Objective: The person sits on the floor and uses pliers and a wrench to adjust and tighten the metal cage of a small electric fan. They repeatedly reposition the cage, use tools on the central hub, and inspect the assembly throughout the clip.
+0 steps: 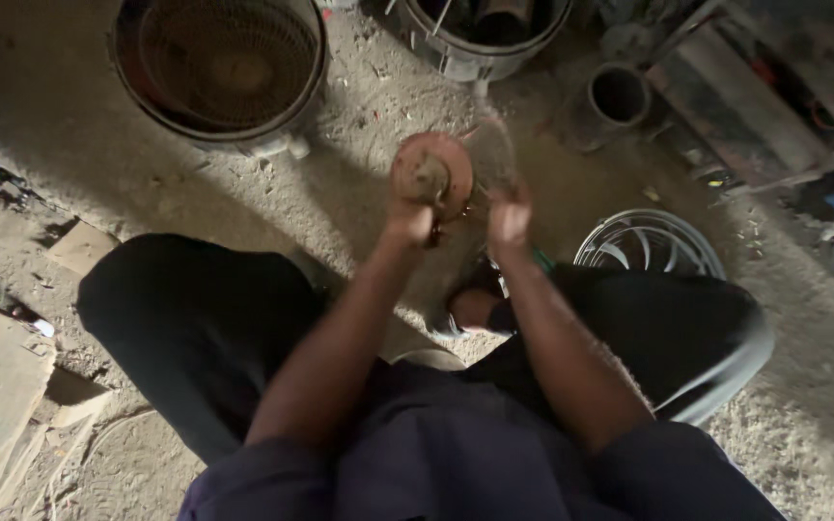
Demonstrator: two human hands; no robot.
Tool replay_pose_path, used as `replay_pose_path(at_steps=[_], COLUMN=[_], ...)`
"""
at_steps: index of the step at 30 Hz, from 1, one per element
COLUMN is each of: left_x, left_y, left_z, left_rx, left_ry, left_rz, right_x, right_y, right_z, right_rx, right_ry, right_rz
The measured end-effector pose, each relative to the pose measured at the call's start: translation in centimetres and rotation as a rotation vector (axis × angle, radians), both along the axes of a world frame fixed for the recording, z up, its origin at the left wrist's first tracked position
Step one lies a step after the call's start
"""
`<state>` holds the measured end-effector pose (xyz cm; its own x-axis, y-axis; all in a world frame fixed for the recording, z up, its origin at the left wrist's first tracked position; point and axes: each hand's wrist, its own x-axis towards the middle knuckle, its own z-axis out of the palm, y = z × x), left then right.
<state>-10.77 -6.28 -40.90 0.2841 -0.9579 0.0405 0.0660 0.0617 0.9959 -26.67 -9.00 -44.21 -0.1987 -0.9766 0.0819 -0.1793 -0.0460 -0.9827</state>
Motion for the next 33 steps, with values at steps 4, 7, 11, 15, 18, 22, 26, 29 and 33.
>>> replay_pose_path(at_steps=[4,7,11,15,18,22,26,29,33], left_x=[1.1,1.9,5.0,9.2,10.5,9.5,8.7,8.1,5.9], left_y=[0.1,1.6,5.4,6.8,6.1,4.2,0.1,-3.9,-7.6], left_z=[3.6,8.4,16.6,22.1,22.3,20.1,20.0,21.4,21.9], left_rx=[0.477,0.341,-0.107,-0.36,-0.27,-0.137,-0.044,-0.112,-0.224], left_ry=[0.683,1.072,0.957,0.68,0.61,0.729,0.795,0.744,0.671], left_rz=[-0.25,-0.453,-0.403,0.067,0.18,0.154,0.086,-0.081,-0.189], right_x=[-0.1,-0.5,-1.1,-2.3,-3.6,-5.6,-5.2,-3.9,-2.3], right_y=[-0.2,1.8,3.5,3.5,1.8,0.3,-1.2,-1.7,-2.8], right_z=[4.8,9.4,16.1,21.0,23.8,26.8,27.5,25.8,22.9], right_rx=[0.244,-0.109,-0.113,-0.144,-0.199,-0.192,-0.067,-0.042,0.115], right_ry=[-0.537,-0.501,-0.643,-0.764,-0.838,-0.93,-0.947,-0.992,-1.023], right_rz=[-0.175,-0.09,-0.146,-0.156,-0.071,0.123,0.186,0.339,0.352])
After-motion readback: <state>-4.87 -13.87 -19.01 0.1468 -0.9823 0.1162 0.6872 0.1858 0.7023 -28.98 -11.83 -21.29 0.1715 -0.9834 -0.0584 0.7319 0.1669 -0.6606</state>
